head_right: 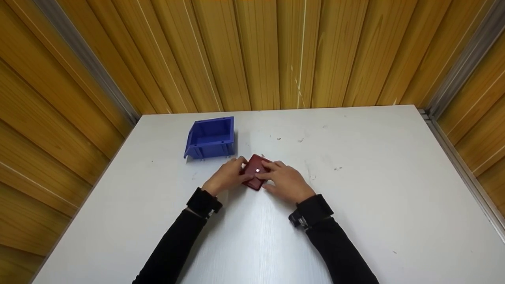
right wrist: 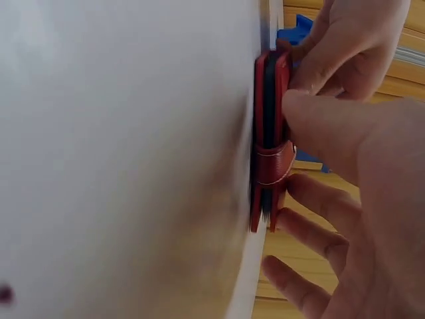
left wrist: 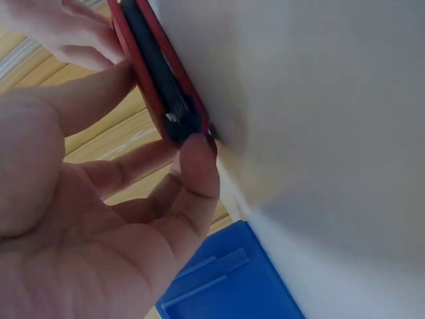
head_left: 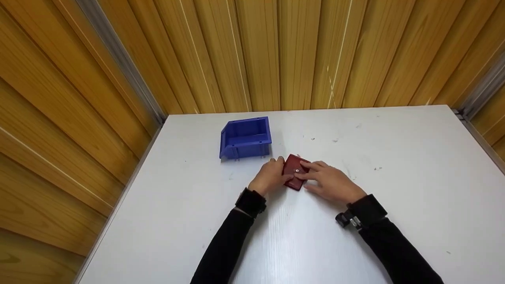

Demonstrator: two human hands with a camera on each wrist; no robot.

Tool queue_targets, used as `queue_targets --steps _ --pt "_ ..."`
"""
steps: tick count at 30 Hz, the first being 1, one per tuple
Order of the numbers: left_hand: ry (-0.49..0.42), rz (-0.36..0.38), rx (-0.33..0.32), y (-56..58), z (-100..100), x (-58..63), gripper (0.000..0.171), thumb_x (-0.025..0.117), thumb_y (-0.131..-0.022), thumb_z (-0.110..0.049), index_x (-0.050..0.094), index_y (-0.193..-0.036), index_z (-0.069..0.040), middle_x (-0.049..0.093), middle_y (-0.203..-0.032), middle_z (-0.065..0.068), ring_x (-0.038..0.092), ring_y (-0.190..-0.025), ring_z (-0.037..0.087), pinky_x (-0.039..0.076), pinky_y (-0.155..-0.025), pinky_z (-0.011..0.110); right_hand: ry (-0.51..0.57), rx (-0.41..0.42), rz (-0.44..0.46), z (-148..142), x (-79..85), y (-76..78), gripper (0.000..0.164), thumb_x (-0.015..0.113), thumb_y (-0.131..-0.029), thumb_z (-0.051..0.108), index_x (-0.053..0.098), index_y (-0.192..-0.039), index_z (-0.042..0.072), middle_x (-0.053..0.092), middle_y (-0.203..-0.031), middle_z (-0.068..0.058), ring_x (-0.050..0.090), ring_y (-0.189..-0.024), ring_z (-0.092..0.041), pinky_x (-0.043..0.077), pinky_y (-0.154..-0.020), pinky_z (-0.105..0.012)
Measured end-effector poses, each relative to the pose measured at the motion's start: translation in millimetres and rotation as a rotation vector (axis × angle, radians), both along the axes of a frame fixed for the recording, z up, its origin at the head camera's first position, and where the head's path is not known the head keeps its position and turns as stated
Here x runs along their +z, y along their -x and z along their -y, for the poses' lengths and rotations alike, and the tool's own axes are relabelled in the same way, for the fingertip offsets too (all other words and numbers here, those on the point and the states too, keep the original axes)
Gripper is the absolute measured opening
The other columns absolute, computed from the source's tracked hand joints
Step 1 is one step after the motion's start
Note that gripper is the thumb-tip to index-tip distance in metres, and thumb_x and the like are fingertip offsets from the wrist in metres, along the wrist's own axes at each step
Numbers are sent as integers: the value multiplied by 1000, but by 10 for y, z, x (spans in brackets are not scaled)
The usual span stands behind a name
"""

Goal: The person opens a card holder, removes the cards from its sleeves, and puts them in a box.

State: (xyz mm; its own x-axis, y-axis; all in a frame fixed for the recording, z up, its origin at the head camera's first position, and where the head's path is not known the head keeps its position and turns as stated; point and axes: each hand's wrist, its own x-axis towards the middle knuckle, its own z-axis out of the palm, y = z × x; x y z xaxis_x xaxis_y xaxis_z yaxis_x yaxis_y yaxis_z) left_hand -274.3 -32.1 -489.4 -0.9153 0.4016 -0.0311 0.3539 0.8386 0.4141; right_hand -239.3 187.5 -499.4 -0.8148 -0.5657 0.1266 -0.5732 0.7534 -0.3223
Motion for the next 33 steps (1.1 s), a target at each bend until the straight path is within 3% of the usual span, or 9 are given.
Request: queue_targets --steps 5,14,19,24,29,33 --pt "-93 125 100 -32 -36 -1 55 75 -94 -38 58 -122 6 70 -108 20 69 -97 30 56 -83 41 32 -43 62 -21 3 12 39 69 -99 25 68 -138 24 48 -159 -14 51 -140 -41 49 -104 -58" --pt "-136 163 134 -50 -41 9 55 77 -91 -36 61 -121 7 70 -106 17 65 -90 25 55 -81 39 86 -68 147 50 30 -12 41 68 -100 23 65 -141 16 47 -158 -17 48 -143 -43 43 -112 -59" --pt "-158 180 137 -46 -34 9 54 78 -91 -37 64 -121 6 71 -106 16 64 -88 22 55 -79 37 86 -81 116 151 48 -29 45 65 -101 20 59 -143 4 54 -150 -24 53 -137 -45 43 -111 -59" --pt "-245 222 146 -34 -21 9 50 78 -92 -35 62 -117 4 68 -101 12 60 -86 19 51 -77 33 94 -116 83 187 36 -55 45 67 -99 16 61 -141 0 59 -144 -25 62 -126 -45 49 -104 -56" --pt "-326 222 172 -18 -44 13 32 69 -99 -30 59 -101 -1 61 -87 5 56 -78 16 43 -67 27 126 -159 61 166 21 -55 41 67 -99 14 64 -137 0 66 -135 -24 67 -116 -43 53 -97 -54" --pt "-359 199 203 -19 -99 30 27 68 -99 -28 56 -90 -6 58 -82 3 56 -77 16 41 -64 25 206 -224 51 183 22 -33 30 70 -98 12 72 -125 -1 72 -124 -22 70 -109 -40 56 -92 -51"
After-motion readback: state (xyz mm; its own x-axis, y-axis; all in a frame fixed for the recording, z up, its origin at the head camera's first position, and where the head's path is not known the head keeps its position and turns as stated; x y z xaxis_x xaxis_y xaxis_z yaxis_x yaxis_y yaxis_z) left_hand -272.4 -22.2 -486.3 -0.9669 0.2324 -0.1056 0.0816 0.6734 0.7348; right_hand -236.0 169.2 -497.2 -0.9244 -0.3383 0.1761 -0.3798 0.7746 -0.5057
